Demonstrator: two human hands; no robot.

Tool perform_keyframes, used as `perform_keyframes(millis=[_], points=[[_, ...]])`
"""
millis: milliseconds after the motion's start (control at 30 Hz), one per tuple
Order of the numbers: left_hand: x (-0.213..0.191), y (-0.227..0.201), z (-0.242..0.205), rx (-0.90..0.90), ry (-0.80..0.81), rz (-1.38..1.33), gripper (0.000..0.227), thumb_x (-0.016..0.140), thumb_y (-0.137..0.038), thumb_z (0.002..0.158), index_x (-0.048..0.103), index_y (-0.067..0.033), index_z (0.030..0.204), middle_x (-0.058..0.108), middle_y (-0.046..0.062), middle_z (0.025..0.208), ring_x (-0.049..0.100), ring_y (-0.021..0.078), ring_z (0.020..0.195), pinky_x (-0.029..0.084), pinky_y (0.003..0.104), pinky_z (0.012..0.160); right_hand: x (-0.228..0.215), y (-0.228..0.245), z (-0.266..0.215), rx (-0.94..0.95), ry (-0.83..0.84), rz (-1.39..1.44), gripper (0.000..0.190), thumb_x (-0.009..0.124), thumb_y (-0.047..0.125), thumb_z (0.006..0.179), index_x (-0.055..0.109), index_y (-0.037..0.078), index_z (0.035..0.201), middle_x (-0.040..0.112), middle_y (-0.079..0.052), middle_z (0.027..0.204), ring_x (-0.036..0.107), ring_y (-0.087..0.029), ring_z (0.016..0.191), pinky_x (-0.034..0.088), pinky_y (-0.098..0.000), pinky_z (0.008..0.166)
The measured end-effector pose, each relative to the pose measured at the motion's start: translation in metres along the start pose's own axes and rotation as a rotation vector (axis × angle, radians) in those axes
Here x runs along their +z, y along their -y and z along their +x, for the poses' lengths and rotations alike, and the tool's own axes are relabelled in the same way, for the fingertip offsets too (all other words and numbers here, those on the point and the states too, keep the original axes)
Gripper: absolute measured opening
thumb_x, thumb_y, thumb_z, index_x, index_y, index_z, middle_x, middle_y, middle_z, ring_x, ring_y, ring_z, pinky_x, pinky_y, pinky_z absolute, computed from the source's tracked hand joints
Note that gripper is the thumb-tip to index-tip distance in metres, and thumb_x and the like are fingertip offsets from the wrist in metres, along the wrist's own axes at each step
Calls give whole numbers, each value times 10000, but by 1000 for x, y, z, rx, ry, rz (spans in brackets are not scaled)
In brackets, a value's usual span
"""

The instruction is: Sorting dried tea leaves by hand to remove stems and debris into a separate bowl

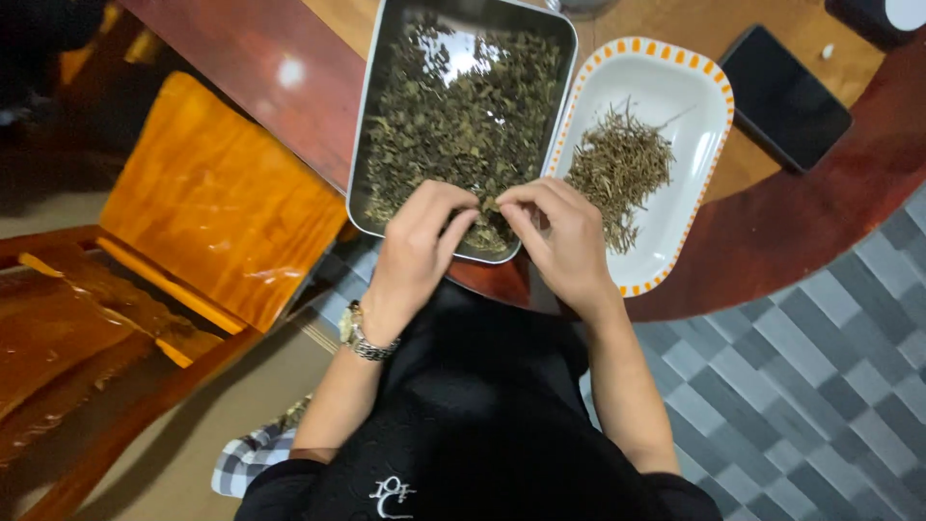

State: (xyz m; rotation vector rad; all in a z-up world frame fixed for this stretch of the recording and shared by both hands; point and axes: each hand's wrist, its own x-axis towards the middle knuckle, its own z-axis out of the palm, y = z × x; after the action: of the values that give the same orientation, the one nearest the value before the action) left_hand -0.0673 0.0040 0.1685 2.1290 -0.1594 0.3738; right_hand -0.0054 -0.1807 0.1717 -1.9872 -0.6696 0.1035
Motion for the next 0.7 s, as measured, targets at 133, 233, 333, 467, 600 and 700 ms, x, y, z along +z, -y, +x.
perform_keyframes(millis=[133,233,333,467,600,700], points=[[2,5,-1,-30,-11,51,91,734,-91,975,682,-68,1046,669,70,918,667,256,778,577,378,752,-1,-2,-1,33,-23,41,42,733,32,979,750,48,1014,695,-82,853,652,-233,777,535,-356,720],[0,9,-1,-21,-16,94,81,736,-117,977,688,-86,1035,670,54,909,670,246,763,574,354,731,-3,0,1,35,-35,53,52,722,24,987,759,46,1016,691,-74,841,635,-214,771,524,-339,706],[-6,10,2,-24,26,150,45,676,-114,1023,685,-86,1057,668,67,955,692,266,861,576,353,783,-6,1,5,-10,-37,7,64,691,22,1007,747,35,1036,686,-102,846,642,-259,780,529,-366,697],[-8,11,3,11,105,359,147,598,-160,1074,663,-60,987,607,87,949,645,302,847,549,395,742,-6,3,2,-92,16,-69,66,693,27,1002,743,38,1043,720,-124,922,663,-325,833,550,-418,745],[1,15,10,28,174,465,163,600,-140,1062,694,-49,964,549,82,918,608,280,822,520,374,721,-9,-1,-2,-137,24,-101,84,666,50,1022,737,62,1065,744,-111,988,682,-344,886,560,-435,782],[21,34,11,141,233,717,78,652,-123,1001,690,-105,934,489,28,911,545,196,809,432,310,640,-16,-5,-8,-116,-9,-144,87,700,62,1008,739,51,1084,718,-128,944,656,-341,856,552,-439,761]])
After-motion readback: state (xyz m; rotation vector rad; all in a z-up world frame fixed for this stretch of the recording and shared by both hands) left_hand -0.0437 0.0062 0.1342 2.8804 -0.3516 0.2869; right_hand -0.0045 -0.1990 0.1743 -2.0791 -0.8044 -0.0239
